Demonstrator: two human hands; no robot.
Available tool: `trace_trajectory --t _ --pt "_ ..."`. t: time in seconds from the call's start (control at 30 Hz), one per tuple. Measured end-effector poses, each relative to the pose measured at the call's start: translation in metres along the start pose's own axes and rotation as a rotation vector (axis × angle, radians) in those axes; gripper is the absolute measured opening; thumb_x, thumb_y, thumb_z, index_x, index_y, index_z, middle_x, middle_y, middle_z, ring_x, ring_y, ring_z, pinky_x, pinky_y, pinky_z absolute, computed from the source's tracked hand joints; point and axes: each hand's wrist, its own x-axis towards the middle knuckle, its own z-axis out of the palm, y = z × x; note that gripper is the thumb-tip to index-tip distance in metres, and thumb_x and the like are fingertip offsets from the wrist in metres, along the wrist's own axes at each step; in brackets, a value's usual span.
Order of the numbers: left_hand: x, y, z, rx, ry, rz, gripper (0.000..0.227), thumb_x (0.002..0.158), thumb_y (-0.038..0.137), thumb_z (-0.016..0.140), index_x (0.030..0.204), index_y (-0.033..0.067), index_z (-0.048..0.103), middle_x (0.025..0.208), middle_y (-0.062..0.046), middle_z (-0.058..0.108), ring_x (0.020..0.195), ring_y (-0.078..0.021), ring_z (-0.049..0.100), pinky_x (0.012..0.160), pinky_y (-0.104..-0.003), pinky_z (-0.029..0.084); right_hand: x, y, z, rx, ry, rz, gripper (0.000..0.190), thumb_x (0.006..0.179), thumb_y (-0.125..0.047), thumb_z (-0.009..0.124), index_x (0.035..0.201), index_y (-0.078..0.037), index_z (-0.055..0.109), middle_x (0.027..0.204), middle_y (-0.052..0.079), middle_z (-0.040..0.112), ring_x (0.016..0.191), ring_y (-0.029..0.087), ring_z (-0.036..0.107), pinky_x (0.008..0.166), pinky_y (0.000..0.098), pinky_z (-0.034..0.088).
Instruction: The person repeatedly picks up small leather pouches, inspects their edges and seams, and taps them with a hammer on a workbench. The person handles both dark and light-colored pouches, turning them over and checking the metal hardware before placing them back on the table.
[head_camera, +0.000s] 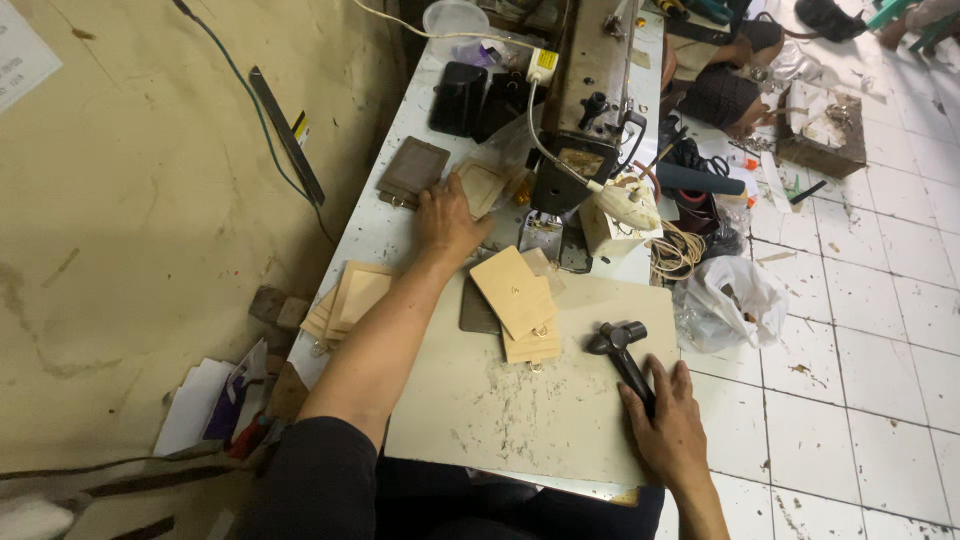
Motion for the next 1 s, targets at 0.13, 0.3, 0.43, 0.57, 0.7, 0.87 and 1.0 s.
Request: trace_trajectory --t 0.13,0.3,0.43,0.57,0.7,0.87,1.0 --pt "-0.001 0.005 -0.003 -0.010 -0.024 -0.073 0.086 0.072 0.057 0.088 0.128 0.0058 0.050 0.111 -0.024 0.067 0.105 -0.0416 0.061 0.079 -0.051 0.054 -0.006 -0.003 0.004 -0.057 -0.030 0.075 0.068 0.097 -0.056 0.047 0.158 -0.029 0.034 0.170 0.023 0.018 0.148 0.048 0.030 0.115 0.0539 0.032" --pt "-0.023 0.003 -0.024 -0.257 0.106 0.068 0.073 0.083 0.051 0.080 0.125 -0.0004 0.051 0.113 -0.028 0.059 0.097 -0.0512 0.059 0.083 -0.060 0.047 -0.019 0.003 0.013 -0.047 0.039 0.009 0.065 0.099 -0.049 0.048 0.159 -0.027 0.036 0.166 0.029 0.021 0.152 0.047 0.025 0.115 0.0551 0.031" --pt "-0.065 0.000 -0.069 -0.389 0.106 0.229 0.050 0.095 0.037 0.070 0.124 -0.0021 0.056 0.115 -0.023 0.061 0.109 -0.0453 0.059 0.091 -0.054 0.048 -0.038 0.011 0.026 -0.113 0.083 -0.025 0.066 0.099 -0.050 0.046 0.160 -0.025 0.035 0.164 0.034 0.023 0.141 0.052 0.037 0.113 0.0539 0.033" --pt "-0.104 0.010 -0.103 -0.400 -0.218 0.111 0.056 0.096 0.050 0.061 0.129 0.0046 0.059 0.119 -0.021 0.067 0.115 -0.0429 0.058 0.092 -0.054 0.047 -0.039 0.007 0.020 -0.130 0.090 -0.029 0.063 0.098 -0.049 0.049 0.156 -0.027 0.039 0.164 0.030 0.028 0.126 0.055 0.049 0.102 0.0597 0.043" --pt "-0.119 0.007 -0.087 -0.511 -0.251 0.122 0.056 0.088 0.039 0.073 0.129 0.0031 0.062 0.120 -0.013 0.071 0.102 -0.0311 0.066 0.087 -0.042 0.051 -0.026 0.003 0.018 -0.075 0.185 -0.144 0.054 0.101 -0.040 0.052 0.149 -0.014 0.049 0.160 0.030 0.038 0.147 0.046 0.035 0.111 0.0589 0.037" --pt "-0.135 0.024 -0.108 -0.866 -0.202 -0.065 0.052 0.085 0.017 0.080 0.131 0.0028 0.062 0.098 -0.018 0.074 0.086 -0.0283 0.073 0.073 -0.036 0.061 -0.033 -0.025 -0.004 -0.027 0.264 -0.131 0.054 0.101 -0.042 0.061 0.144 -0.010 0.059 0.156 0.027 0.046 0.147 0.048 0.040 0.109 0.0619 0.041" --pt "-0.163 0.072 -0.180 -1.059 -0.368 -0.100 0.035 0.095 0.013 0.068 0.129 0.0057 0.062 0.102 -0.013 0.072 0.069 -0.0182 0.072 0.049 -0.028 0.067 -0.049 -0.062 -0.025 0.308 0.455 -0.556 0.068 0.091 -0.028 0.074 0.147 0.002 0.049 0.148 0.028 0.054 0.142 0.040 0.049 0.119 0.0483 0.039"
